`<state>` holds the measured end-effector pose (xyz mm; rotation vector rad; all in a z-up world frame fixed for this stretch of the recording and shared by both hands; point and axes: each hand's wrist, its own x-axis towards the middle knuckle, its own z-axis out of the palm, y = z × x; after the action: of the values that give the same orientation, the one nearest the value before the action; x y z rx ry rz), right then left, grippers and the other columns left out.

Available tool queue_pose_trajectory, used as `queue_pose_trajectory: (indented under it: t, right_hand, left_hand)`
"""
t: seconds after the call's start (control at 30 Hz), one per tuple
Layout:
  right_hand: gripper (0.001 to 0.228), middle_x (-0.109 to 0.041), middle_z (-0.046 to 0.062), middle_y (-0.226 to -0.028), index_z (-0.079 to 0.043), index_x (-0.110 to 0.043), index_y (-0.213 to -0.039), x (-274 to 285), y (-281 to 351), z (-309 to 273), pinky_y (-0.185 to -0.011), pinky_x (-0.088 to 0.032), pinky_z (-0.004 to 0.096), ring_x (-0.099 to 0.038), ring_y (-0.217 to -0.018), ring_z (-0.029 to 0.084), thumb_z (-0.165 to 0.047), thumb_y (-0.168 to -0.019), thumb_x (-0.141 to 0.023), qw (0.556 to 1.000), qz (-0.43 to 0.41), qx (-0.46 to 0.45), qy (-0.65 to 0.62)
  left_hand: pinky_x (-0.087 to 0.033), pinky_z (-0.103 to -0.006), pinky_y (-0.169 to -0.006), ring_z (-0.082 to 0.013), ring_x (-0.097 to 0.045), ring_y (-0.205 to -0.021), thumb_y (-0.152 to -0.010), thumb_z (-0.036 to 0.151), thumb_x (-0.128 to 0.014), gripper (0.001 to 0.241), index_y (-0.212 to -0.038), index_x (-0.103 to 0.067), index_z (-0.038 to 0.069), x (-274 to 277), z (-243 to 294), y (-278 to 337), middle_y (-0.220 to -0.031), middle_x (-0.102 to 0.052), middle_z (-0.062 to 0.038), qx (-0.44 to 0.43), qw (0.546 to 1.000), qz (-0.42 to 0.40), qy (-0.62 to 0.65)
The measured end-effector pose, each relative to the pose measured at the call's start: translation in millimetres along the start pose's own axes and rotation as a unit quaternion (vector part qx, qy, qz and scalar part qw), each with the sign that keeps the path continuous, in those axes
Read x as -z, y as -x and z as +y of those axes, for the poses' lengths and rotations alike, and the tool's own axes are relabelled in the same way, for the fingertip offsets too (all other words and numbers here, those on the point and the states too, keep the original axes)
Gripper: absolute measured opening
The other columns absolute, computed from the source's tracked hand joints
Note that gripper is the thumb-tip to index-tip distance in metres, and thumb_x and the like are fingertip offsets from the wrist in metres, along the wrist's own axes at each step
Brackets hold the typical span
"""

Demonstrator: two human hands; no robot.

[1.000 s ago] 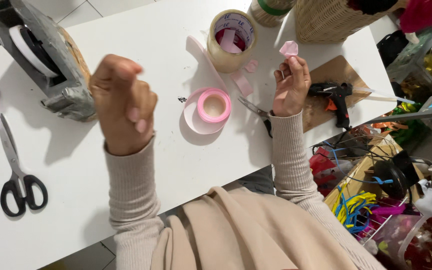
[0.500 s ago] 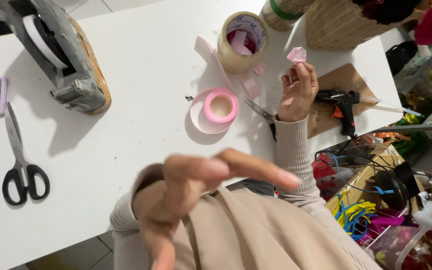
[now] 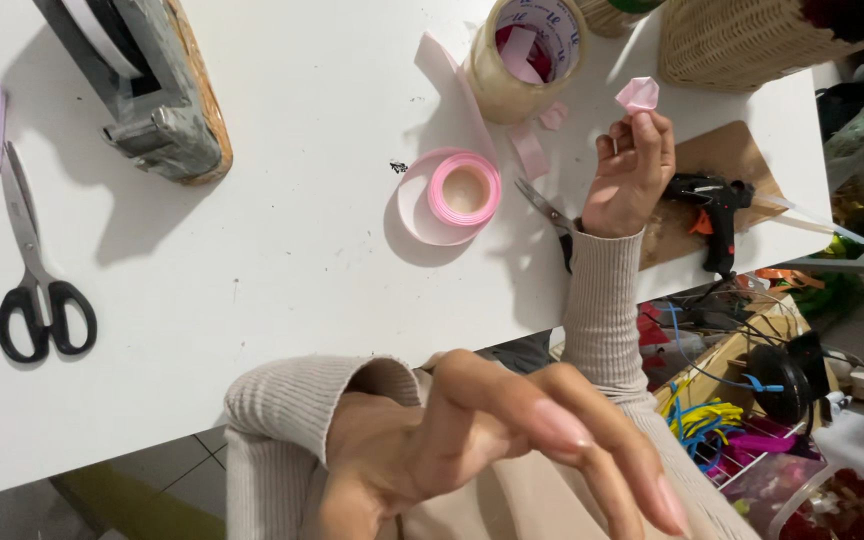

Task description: The person folds a pink ribbon into a small shape, applies hot glue to secure it, and trims the edges with scissors. They repeat this process to create multiple small folded ribbon pieces on a white table.

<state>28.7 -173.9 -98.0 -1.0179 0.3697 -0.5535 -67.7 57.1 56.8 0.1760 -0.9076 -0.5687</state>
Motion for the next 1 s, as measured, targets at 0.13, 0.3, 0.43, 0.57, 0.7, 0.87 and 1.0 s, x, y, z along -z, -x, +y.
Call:
queue_pose_trajectory:
  t: [0.13,0.3,0.43,0.57,0.7,0.87,1.0]
  right_hand:
    - [0.008,-0.056,0.001,-0.068,-0.01,-0.06,-0.074,0,-1,1,-0.055,-0.04,0.022,-0.051,-0.062,0.01,-0.014,-0.073,-0.067,1.0,-0.003,0.01,-0.002]
    - [0.009,-0.055,0.0,-0.071,-0.012,-0.057,-0.077,4,-2,3,-0.057,-0.04,0.023,-0.05,-0.064,0.009,-0.016,-0.075,-0.066,1.0,-0.016,0.01,0.001]
    - [0.01,-0.058,0.0,-0.072,-0.011,-0.058,-0.077,6,-3,4,-0.056,-0.04,0.023,-0.051,-0.064,0.009,-0.016,-0.074,-0.066,1.0,-0.015,0.009,0.001]
    - [0.007,-0.056,-0.001,-0.074,-0.012,-0.058,-0.078,8,-3,5,-0.057,-0.038,0.023,-0.048,-0.065,0.009,-0.015,-0.077,-0.064,0.999,-0.037,0.014,-0.003]
    - [0.008,-0.054,-0.001,-0.072,-0.012,-0.057,-0.077,9,-4,5,-0.056,-0.035,0.022,-0.045,-0.063,0.008,-0.016,-0.077,-0.063,0.999,-0.032,0.01,0.004]
    - [0.007,-0.053,-0.001,-0.073,-0.013,-0.056,-0.077,6,-1,4,-0.057,-0.036,0.023,-0.047,-0.065,0.009,-0.016,-0.077,-0.063,0.999,-0.035,0.011,0.016]
    - [0.008,-0.052,-0.002,-0.072,-0.013,-0.057,-0.078,3,0,3,-0.057,-0.037,0.022,-0.047,-0.066,0.009,-0.017,-0.076,-0.063,0.999,-0.025,0.011,0.021]
  left_hand:
    - [-0.026,-0.0491,-0.119,-0.0252,-0.036,-0.132,-0.072,0.055,-0.06,0.094,-0.136,-0.004,0.016,6,-17,30,-0.14,-0.029,-0.014,0.087,0.992,-0.002,0.092]
    - [-0.039,-0.0475,-0.113,-0.0284,-0.046,-0.124,-0.071,0.058,-0.057,0.092,-0.137,-0.009,0.015,6,-12,16,-0.138,-0.029,-0.016,0.073,0.99,0.014,0.122]
    - [-0.049,-0.0441,-0.105,-0.0271,-0.045,-0.125,-0.071,0.059,-0.056,0.091,-0.138,-0.018,0.011,3,-8,14,-0.124,-0.042,-0.017,0.102,0.979,0.069,0.161]
    - [-0.045,-0.0414,-0.105,-0.0268,-0.053,-0.11,-0.068,0.054,-0.061,0.096,-0.14,-0.017,0.008,-1,-10,17,-0.12,-0.045,-0.018,0.113,0.961,0.102,0.231]
    - [-0.044,-0.0378,-0.1,-0.0188,-0.047,-0.11,-0.066,0.053,-0.063,0.1,-0.143,-0.016,0.007,-5,-7,17,-0.114,-0.045,-0.011,0.119,0.955,0.118,0.245]
    - [-0.043,-0.0348,-0.092,-0.0162,-0.043,-0.103,-0.067,0.055,-0.061,0.097,-0.14,-0.019,0.007,-7,-8,16,-0.107,-0.043,-0.007,0.105,0.961,0.115,0.228]
    - [-0.03,-0.0301,-0.084,-0.0142,-0.04,-0.096,-0.067,0.05,-0.06,0.089,-0.137,-0.023,0.009,-9,-14,16,-0.104,-0.044,-0.004,0.063,0.966,0.088,0.236]
